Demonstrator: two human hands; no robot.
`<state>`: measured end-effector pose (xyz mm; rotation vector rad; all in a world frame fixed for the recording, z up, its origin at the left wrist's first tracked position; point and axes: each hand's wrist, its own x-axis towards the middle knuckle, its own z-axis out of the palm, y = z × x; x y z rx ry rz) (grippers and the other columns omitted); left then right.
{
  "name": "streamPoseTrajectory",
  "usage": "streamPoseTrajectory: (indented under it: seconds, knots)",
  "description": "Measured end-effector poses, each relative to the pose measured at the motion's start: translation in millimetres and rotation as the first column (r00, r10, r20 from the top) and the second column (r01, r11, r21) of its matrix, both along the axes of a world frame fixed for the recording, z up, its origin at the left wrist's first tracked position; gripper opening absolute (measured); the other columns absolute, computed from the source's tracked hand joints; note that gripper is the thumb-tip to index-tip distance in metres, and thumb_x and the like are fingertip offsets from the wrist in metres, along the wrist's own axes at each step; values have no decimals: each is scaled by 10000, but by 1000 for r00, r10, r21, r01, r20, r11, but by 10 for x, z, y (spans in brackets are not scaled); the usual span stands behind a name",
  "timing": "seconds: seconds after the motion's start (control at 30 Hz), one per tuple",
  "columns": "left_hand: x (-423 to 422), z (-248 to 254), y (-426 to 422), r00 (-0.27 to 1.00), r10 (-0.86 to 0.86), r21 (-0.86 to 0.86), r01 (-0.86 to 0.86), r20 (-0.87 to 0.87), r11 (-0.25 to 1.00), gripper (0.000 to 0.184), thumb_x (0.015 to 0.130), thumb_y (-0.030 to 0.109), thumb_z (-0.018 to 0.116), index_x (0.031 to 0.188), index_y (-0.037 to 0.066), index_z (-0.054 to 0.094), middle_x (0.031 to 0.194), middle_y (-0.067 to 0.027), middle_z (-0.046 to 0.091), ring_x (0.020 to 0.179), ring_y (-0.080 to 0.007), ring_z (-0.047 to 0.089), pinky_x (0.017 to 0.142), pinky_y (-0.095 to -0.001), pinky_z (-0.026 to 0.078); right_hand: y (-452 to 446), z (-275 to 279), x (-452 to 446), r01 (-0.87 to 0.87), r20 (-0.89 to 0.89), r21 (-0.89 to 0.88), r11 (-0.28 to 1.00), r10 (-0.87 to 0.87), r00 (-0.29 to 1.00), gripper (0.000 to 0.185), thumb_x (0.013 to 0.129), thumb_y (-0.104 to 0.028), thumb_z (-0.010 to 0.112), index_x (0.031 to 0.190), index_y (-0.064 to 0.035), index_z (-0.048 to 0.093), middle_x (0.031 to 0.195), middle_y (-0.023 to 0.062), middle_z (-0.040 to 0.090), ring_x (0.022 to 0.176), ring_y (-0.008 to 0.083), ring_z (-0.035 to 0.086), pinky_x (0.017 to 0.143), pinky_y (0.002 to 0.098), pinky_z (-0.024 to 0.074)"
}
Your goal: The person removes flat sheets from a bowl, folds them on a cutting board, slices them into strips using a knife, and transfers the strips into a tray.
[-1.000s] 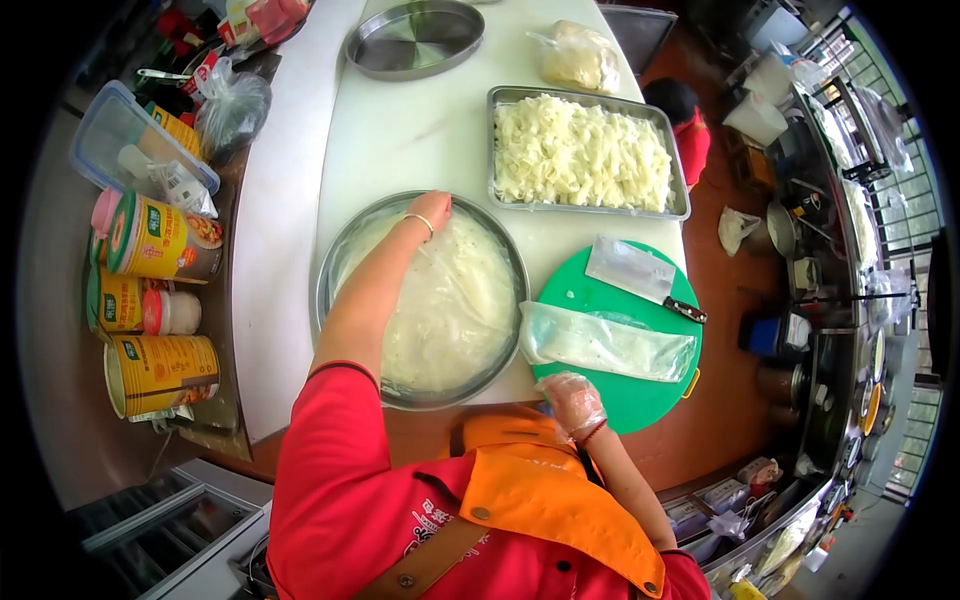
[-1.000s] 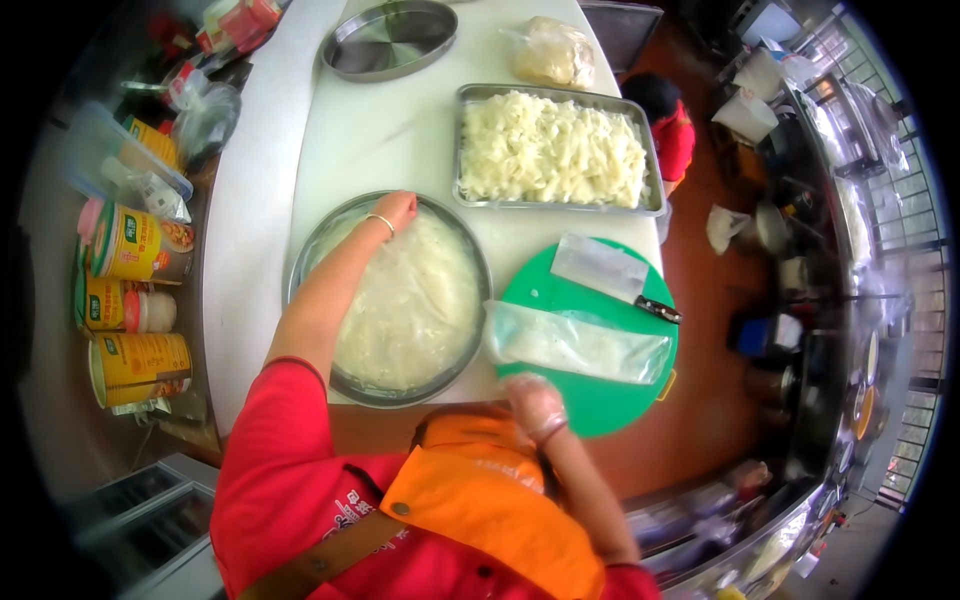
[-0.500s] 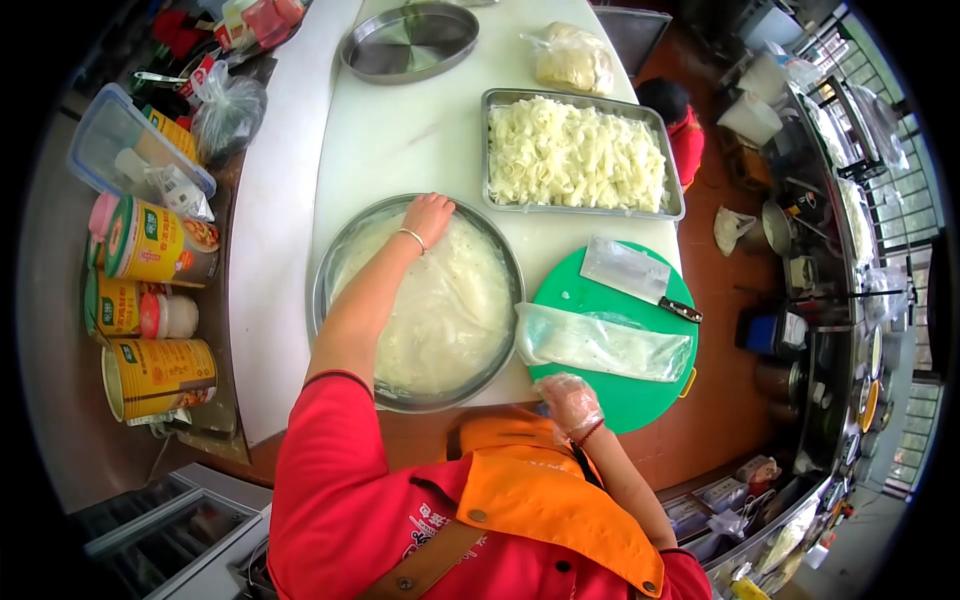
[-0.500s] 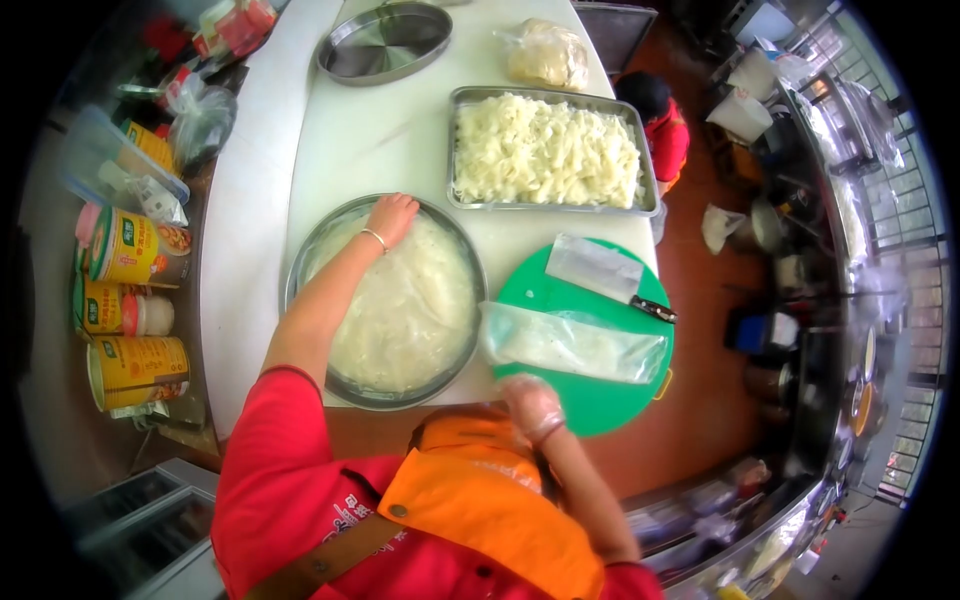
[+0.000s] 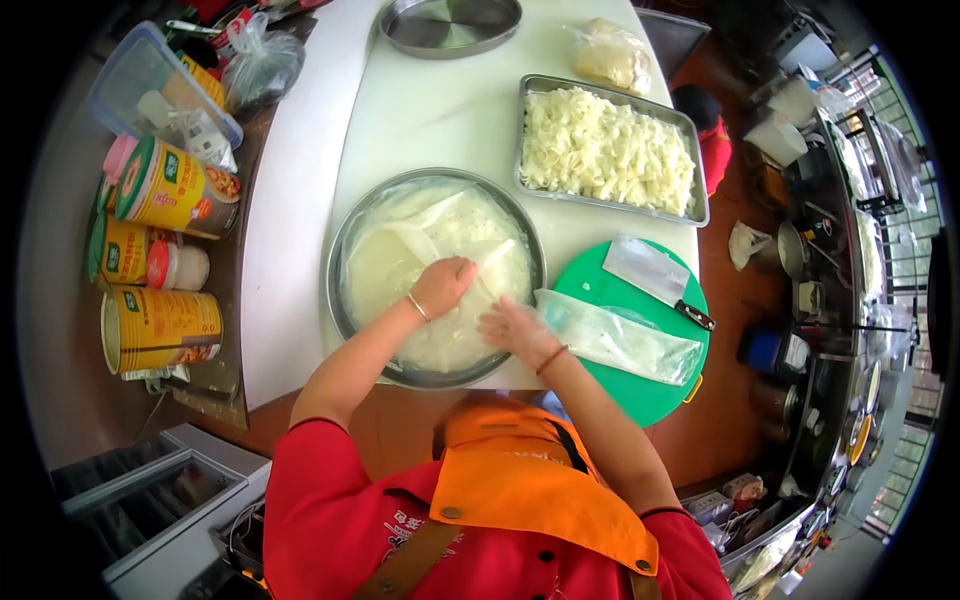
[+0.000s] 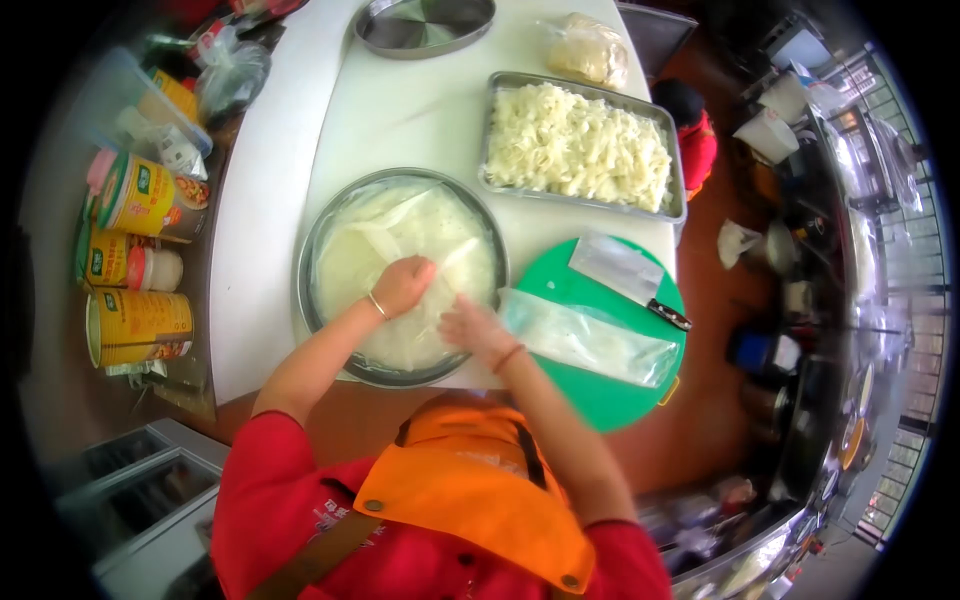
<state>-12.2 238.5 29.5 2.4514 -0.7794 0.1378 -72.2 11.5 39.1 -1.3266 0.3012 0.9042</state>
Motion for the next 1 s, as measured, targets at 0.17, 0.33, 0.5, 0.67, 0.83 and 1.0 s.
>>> streamPoseTrajectory:
  seconds: [0.17, 0.33, 0.5, 0.67, 0.83, 1.0]
  knots:
    - [-570, -64, 103, 990, -136, 150, 131, 26, 980, 124, 875, 171, 603, 941, 66, 597, 892, -112, 606, 845, -321, 595, 745, -442, 500, 429, -311, 347, -88, 476, -756, 648, 637, 606, 507, 863, -381, 693, 1245, -62, 600, 1227, 139, 646, 1089, 267, 622, 959, 358, 502]
    - [-443, 16, 566, 993, 122, 369, -109, -11, 923, 253, 799, 154, 642, 1030, 61, 598, 1114, -85, 567, 1130, -259, 532, 972, -442, 420, 529, -318, 388, -144, 378, -770, 622, 626, 682, 316, 779, -300, 737, 1009, -85, 722, 1033, 103, 708, 1064, 312, 605, 950, 386, 479]
    - [-83, 146, 1075, 963, -93, 409, -19, 253, 912, 147, 791, 107, 634, 932, 69, 623, 1051, -86, 608, 1265, -239, 494, 1097, -435, 357, 374, -488, 35, 133, 767, -358, 924, 210, 607, 113, 811, -139, 674, 895, -64, 684, 892, 129, 671, 896, 316, 637, 802, 411, 532]
    - [-149, 349, 1163, 949, -291, 448, 209, 120, 869, 56, 807, 70, 607, 863, 75, 604, 908, -74, 610, 977, -250, 613, 892, -405, 489, 139, -307, -167, 87, 636, -753, 652, 688, 349, 78, 836, -79, 657, 896, -31, 644, 950, 114, 644, 873, 276, 616, 760, 408, 537]
    - [-756, 331, 1201, 983, -108, 358, 49, 148, 933, 58, 818, 85, 591, 875, 94, 585, 793, -53, 560, 701, -248, 610, 589, -391, 513, 30, -904, -532, -16, 686, -445, 895, 353, 637, 43, 792, -68, 645, 796, -45, 609, 844, 119, 630, 828, 309, 605, 710, 404, 513]
    - [-1511, -34, 1177, 997, 72, 332, -75, 21, 940, 58, 842, 97, 582, 900, 96, 590, 798, -53, 553, 707, -255, 612, 577, -390, 514, -121, -1046, -783, -309, 660, -390, 868, 497, 563, 66, 730, -125, 661, 713, -102, 601, 745, 108, 618, 760, 308, 607, 649, 389, 502]
